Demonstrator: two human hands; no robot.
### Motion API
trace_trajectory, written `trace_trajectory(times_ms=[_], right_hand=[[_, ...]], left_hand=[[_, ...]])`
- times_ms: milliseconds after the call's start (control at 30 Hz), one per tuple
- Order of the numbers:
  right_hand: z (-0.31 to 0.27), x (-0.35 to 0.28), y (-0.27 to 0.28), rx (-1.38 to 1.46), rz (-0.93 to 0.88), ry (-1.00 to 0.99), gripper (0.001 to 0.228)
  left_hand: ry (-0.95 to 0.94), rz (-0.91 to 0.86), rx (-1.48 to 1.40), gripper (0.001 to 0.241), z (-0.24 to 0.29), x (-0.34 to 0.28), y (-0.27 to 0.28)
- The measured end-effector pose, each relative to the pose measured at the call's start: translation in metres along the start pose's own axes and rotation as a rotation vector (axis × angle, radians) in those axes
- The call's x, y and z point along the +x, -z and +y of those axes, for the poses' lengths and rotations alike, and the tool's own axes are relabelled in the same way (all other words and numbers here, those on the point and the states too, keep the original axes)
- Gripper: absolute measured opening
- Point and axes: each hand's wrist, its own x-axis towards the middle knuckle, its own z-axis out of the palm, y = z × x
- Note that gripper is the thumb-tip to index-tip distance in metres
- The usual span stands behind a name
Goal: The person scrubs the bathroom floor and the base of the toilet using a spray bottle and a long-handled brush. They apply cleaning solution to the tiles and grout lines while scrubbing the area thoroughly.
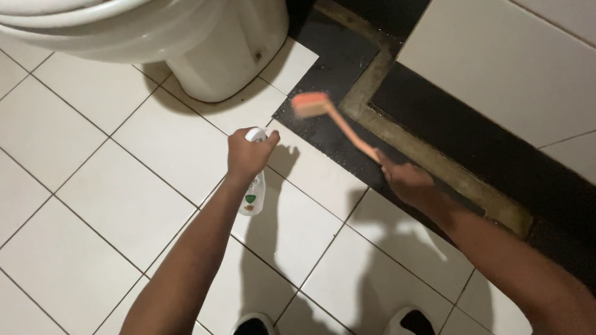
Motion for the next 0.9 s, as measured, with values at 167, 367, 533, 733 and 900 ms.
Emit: trace_trajectory(times_ms=[167,367,533,733,900], right_hand=[[0.013,0.068,-0.044,0.14,0.484,0.211,0.044],[-0.04,0.032,-0.05,0.063,0.116,0.336,0.034],[-0.024,0.011,0.001,0.032,0.123,0.568,0.041],[0.0,0.063,0.001,0.157,0.002,0.224,0.044],[0.016,-0.019,0.037,-0.126,0.618,0.349,0.037]], left_hand=[[0.003,-0.11,-0.011,0.03,-0.013,-0.013,-0.014],[0.041,-0.149,0.017,0.026,-0.019,-0.01,-0.024],[0.068,-0.121,0.052,0.029,-0.032,-0.006,-0.012],[0.058,-0.1,0.043,0.025,-0.03,-0.001,0.001],[0.093,-0.127,0.073,0.026,-0.025,-0.005,0.009]])
